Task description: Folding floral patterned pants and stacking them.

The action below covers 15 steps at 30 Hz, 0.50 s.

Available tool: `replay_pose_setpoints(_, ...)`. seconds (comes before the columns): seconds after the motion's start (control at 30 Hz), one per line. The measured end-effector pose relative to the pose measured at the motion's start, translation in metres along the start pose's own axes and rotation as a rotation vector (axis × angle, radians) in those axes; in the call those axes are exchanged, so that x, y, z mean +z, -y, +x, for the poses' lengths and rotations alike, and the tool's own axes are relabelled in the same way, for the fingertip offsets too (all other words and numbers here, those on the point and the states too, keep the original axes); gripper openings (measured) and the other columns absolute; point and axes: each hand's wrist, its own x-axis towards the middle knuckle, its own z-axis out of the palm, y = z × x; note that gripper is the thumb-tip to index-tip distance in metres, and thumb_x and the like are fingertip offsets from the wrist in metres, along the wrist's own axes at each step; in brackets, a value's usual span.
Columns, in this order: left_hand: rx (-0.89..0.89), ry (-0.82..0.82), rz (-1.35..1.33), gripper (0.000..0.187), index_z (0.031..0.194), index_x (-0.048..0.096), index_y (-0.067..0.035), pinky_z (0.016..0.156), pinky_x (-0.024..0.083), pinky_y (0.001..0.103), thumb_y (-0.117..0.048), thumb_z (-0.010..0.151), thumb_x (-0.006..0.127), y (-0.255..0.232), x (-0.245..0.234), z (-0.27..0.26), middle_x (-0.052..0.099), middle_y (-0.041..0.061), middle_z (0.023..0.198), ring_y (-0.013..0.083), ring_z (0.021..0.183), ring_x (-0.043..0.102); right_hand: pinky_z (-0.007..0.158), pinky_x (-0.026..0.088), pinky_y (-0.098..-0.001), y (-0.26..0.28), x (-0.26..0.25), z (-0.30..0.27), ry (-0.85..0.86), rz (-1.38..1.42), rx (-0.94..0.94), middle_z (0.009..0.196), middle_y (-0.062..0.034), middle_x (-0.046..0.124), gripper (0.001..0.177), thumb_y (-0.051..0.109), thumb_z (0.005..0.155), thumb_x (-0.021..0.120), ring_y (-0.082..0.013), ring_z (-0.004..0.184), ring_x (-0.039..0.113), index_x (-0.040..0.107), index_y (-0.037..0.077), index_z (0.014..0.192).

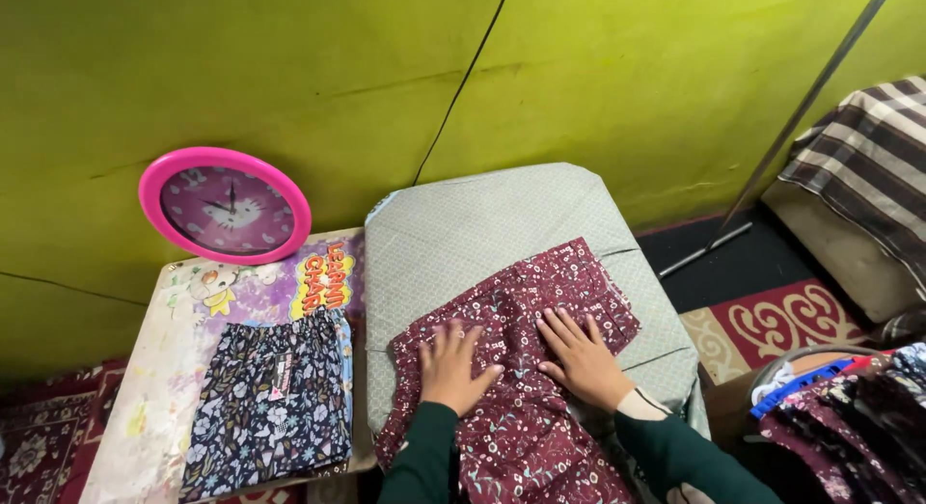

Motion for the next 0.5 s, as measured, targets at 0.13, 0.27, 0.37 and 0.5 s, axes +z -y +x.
replay_pose_setpoints(0.13, -0.087, 0.005, 0.09, 0.104, 0.165, 0.014, -0.03, 0.128, -0.003, 0.053, -0.075, 0.086, 0.065, 0.044, 0.02, 0.011, -0.005, 0.009, 0.174, 0.0315, 0.16, -0.006, 0.127, 0.001, -0.0533, -0.011, -0.054, 0.004, 0.389, 0.222, 0.366, 0.173, -0.0057, -0.002, 0.092, 0.072, 0.097, 0.037, -0.0226, 0.158, -0.002, 0.004, 0.019, 0.163)
replay_pose_setpoints(0.27, 0.016, -0.147, 0.102, 0.103, 0.163, 0.023, -0.024, 0.126, 0.001, 0.056, -0.075, 0.085, 0.065, 0.053, 0.039, 0.011, 0.003, 0.011, 0.173, 0.0334, 0.159, -0.001, 0.119, 0.005, -0.0705, -0.031, -0.027, 0.003, 0.283, 0.087, 0.534, 0.173, -0.0024, 0.011, 0.094, 0.079, 0.093, 0.025, -0.0195, 0.159, 0.01, 0.015, 0.017, 0.163)
replay_pose_setpoints(0.37, 0.054, -0.217, 0.158, 0.101, 0.162, 0.024, -0.021, 0.124, 0.003, 0.06, -0.074, 0.086, 0.062, 0.054, 0.045, 0.011, 0.006, 0.017, 0.171, 0.0376, 0.158, 0.002, 0.121, 0.008, -0.0682, 0.016, -0.077, 0.04, 0.287, 0.166, 0.497, 0.169, -0.0068, 0.022, 0.089, 0.07, 0.092, 0.042, -0.0217, 0.156, 0.018, 0.025, 0.013, 0.159)
replay_pose_setpoints(0.5, 0.073, -0.242, 0.21, 0.098, 0.162, 0.023, -0.021, 0.124, 0.002, 0.06, -0.075, 0.088, 0.055, 0.054, 0.049, 0.011, 0.005, 0.019, 0.171, 0.0382, 0.158, 0.003, 0.122, -0.01, -0.0641, 0.069, -0.085, 0.076, 0.466, 0.243, -0.034, 0.172, -0.009, -0.006, 0.088, 0.067, 0.099, 0.033, -0.025, 0.157, -0.005, 0.0, 0.017, 0.164)
